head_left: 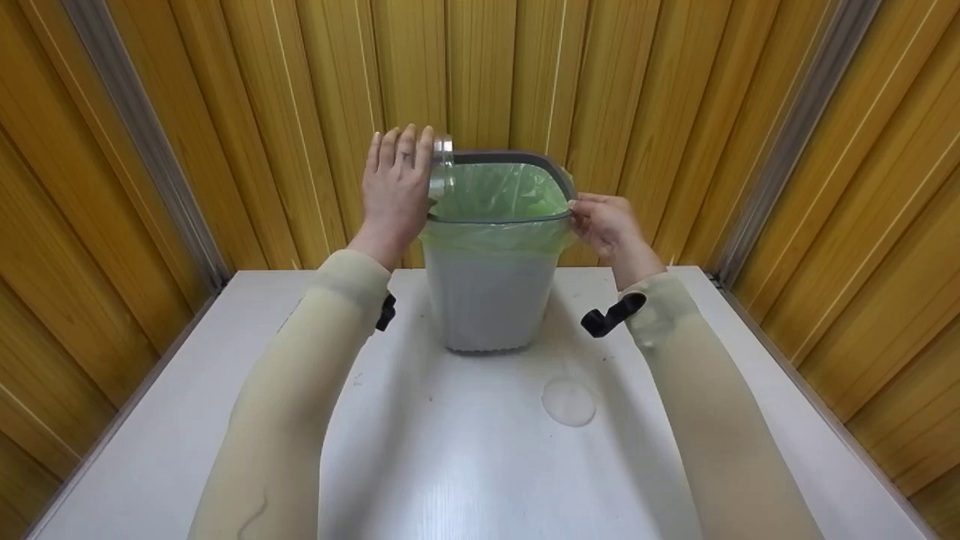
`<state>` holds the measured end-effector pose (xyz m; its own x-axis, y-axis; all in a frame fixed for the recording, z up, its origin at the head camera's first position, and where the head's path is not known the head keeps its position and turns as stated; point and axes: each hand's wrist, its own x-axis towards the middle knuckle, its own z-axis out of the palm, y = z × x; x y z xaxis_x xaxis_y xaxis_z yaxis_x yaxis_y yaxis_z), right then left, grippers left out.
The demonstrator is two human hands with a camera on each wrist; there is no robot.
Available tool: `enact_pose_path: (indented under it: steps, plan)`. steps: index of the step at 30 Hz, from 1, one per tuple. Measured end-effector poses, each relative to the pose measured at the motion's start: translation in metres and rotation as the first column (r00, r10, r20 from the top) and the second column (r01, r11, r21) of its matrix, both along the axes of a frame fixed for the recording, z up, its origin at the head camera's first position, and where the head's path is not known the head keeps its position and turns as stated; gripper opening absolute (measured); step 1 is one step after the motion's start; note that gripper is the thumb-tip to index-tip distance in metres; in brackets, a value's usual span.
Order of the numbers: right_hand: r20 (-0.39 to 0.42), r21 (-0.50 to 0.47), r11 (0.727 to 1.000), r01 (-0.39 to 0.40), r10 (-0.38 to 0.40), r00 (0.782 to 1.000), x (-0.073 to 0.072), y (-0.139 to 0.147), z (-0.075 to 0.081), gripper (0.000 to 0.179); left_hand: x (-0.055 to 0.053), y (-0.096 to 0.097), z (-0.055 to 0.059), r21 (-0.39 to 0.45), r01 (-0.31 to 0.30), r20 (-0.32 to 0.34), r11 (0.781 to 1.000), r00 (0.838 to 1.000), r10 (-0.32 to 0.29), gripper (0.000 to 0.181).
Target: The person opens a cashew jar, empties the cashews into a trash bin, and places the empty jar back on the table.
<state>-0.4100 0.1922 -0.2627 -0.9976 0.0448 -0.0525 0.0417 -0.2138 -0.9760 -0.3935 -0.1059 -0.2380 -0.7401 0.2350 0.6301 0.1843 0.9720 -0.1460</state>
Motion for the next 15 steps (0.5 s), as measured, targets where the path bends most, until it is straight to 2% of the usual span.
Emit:
enact_pose_path:
  steps: [4, 8, 12, 15]
  plan:
    - [-0.002, -0.006, 1.000, -0.003, 0.003, 1.000, 0.000, 0.000, 0.000, 0.044, 0.000, -0.001, -0.003, 0.093, 0.003, 0.009, 0.996, 1.000, -0.004, 0.098]
    - [0.001, -0.010, 1.000, 0.000, 0.000, 1.000, -0.001, 0.000, 0.000, 0.044, 0.000, -0.003, -0.005, 0.192, 0.011, 0.019, 0.981, 1.000, -0.015, 0.101]
    - [0.009, -0.017, 1.000, 0.007, -0.007, 1.000, -0.001, 0.000, 0.000, 0.043, 0.000, -0.007, -0.006, 0.290, 0.028, 0.012, 0.957, 0.999, -0.033, 0.104]
    - [0.003, -0.028, 1.000, -0.002, 0.002, 1.000, 0.000, 0.000, 0.000, 0.044, 0.000, -0.011, -0.008, 0.375, 0.047, -0.001, 0.926, 0.999, -0.051, 0.104]
